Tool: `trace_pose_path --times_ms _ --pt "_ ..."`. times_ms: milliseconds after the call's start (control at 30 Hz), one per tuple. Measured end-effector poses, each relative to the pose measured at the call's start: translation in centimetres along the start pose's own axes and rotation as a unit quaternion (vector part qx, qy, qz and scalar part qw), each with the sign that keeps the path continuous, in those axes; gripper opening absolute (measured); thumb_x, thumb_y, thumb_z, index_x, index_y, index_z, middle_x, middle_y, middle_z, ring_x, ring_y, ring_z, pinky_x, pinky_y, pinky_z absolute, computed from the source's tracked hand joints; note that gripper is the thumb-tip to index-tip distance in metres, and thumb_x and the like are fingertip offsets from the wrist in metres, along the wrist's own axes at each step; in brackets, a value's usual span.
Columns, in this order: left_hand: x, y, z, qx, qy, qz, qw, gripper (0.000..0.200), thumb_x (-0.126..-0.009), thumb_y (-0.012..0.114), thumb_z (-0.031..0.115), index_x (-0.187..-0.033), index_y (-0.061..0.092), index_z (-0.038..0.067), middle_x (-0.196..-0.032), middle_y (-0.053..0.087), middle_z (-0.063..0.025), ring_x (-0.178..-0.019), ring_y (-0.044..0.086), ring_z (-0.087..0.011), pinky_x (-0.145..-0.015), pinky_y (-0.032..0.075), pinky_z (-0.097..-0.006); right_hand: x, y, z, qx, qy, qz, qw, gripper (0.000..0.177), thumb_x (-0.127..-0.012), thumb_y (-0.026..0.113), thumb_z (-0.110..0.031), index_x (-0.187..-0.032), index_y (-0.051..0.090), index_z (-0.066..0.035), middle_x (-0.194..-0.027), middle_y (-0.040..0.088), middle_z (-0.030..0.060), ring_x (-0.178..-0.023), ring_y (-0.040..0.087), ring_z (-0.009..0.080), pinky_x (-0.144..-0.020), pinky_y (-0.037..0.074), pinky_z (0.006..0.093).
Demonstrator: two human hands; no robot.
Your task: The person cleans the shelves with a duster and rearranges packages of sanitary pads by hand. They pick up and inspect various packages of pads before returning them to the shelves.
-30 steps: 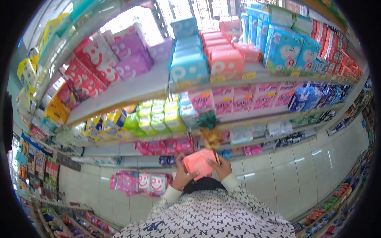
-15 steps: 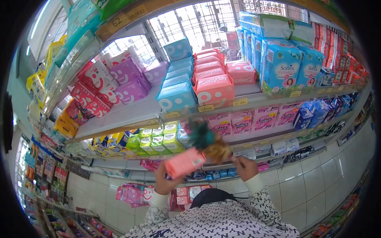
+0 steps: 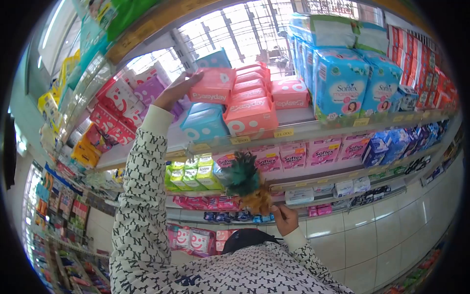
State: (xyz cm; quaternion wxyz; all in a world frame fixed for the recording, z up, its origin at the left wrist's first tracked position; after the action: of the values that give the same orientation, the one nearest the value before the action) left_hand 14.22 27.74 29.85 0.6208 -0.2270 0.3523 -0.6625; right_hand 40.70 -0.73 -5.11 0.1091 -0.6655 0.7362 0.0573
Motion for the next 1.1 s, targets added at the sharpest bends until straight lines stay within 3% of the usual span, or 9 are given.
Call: trace_pose_path --times_ms 133,167,267,300,400,567,800,933,1100 --pt "-0.2 -1.1 0.0 -0.219 0.016 0.012 0.975 0.1 -0.076 0.06 0.073 -0.136 0.04 -0.005 -0.111 0.064 -0.0242 -0.113 0.059 -0.0374 -0.097 0.045 -0.0367 1.1 -1.6 0.5 -0.003 0.048 0.027 0.998 0.026 -0.095 0.06 -0.023 -0.084 0.067 0.0 -0.056 0.049 0.0028 -0.052 0.041 0.0056 -0.049 0.033 0.0249" --pt "0.1 -1.3 0.1 -0.194 0.104 -0.05 0.974 0.101 -0.073 0.067 0.07 -0.141 0.039 0.0 -0.128 0.056 -0.0247 -0.13 0.046 -0.0379 -0.106 0.038 -0.0391 1.4 -2.2 1.3 -0.005 0.052 0.043 0.998 0.027 -0.095 0.06 -0.023 -0.085 0.067 0.0 -0.056 0.05 0.0029 -0.052 0.042 0.0055 -0.049 0.033 0.0247" --pt "3.0 -0.2 2.0 -0.272 0.28 -0.104 0.915 0.093 -0.071 0.075 0.061 -0.141 0.043 0.009 -0.14 0.048 -0.0186 -0.137 0.037 -0.0325 -0.109 0.034 -0.0407 1.8 -4.2 2.4 -0.011 0.092 0.065 0.994 0.028 -0.096 0.059 -0.024 -0.087 0.068 0.0 -0.057 0.052 0.0007 -0.052 0.043 0.0046 -0.05 0.034 0.0234" --pt "3.4 0.5 2.6 -0.261 0.268 -0.112 0.921 0.069 -0.078 0.078 0.037 -0.135 0.049 0.01 -0.142 0.045 -0.0108 -0.132 0.04 -0.0244 -0.103 0.04 -0.0395 1.8 -4.8 2.7 -0.01 0.099 0.068 0.993 0.028 -0.097 0.058 -0.025 -0.087 0.068 0.0 -0.057 0.052 0.0 -0.052 0.043 0.0046 -0.05 0.034 0.0233" --pt "1.1 0.3 2.2 -0.2 0.272 -0.131 0.932 0.061 -0.082 0.075 0.033 -0.135 0.051 0.013 -0.136 0.05 -0.0093 -0.126 0.045 -0.022 -0.103 0.039 -0.0403 1.6 -6.2 3.9 -0.004 0.097 0.077 0.992 0.031 -0.099 0.055 -0.026 -0.085 0.067 -0.001 -0.056 0.049 -0.0019 -0.052 0.043 0.0044 -0.049 0.033 0.0228" --pt "-5.1 -1.4 1.0 -0.075 0.216 -0.112 0.967 0.05 -0.091 0.063 0.04 -0.123 0.06 0.002 -0.1 0.069 -0.0135 -0.091 0.065 -0.0189 -0.082 0.051 -0.0315 1.0 -7.3 3.8 -0.012 0.101 0.101 0.99 0.037 -0.1 0.053 -0.03 -0.083 0.066 -0.001 -0.055 0.047 -0.0022 -0.052 0.042 0.005 -0.049 0.031 0.0227" --pt "-9.7 -1.9 -1.4 -0.072 0.224 -0.054 0.97 0.05 -0.093 0.06 0.044 -0.126 0.061 0.006 -0.102 0.068 -0.0134 -0.093 0.063 -0.0181 -0.08 0.052 -0.0312 2.8 -7.2 4.8 -0.016 0.107 0.144 0.984 0.036 -0.099 0.054 -0.03 -0.083 0.067 -0.001 -0.054 0.047 -0.002 -0.05 0.042 0.0051 -0.048 0.032 0.0232" --pt "-8.8 -1.4 0.2 -0.199 0.22 -0.044 0.954 0.063 -0.073 0.081 0.03 -0.129 0.058 0.011 -0.122 0.061 -0.013 -0.106 0.059 -0.0256 -0.092 0.048 -0.0372 5.5 -7.7 6.0 -0.012 0.142 0.172 0.975 0.033 -0.099 0.055 -0.027 -0.083 0.067 -0.001 -0.053 0.047 -0.0019 -0.049 0.042 0.005 -0.047 0.032 0.0237" --pt "-10.4 -0.3 5.1 -0.156 0.333 0.026 0.93 0.059 -0.078 0.078 0.026 -0.129 0.056 0.009 -0.119 0.062 -0.0125 -0.107 0.061 -0.0265 -0.094 0.047 -0.0376 6.5 -8.8 6.7 -0.015 0.186 0.173 0.967 0.038 -0.098 0.055 -0.033 -0.083 0.068 -0.001 -0.053 0.046 -0.0022 -0.05 0.042 0.0051 -0.048 0.032 0.023"
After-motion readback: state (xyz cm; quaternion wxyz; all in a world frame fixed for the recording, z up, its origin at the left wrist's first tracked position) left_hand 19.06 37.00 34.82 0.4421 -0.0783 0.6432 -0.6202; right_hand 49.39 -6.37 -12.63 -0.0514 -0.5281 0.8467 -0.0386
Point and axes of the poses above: each hand's wrist, its own x-axis away from the middle knuckle, its own y-axis out of the palm, z = x × y, the point moved 2 cm from there along -x, towards the middle knuckle
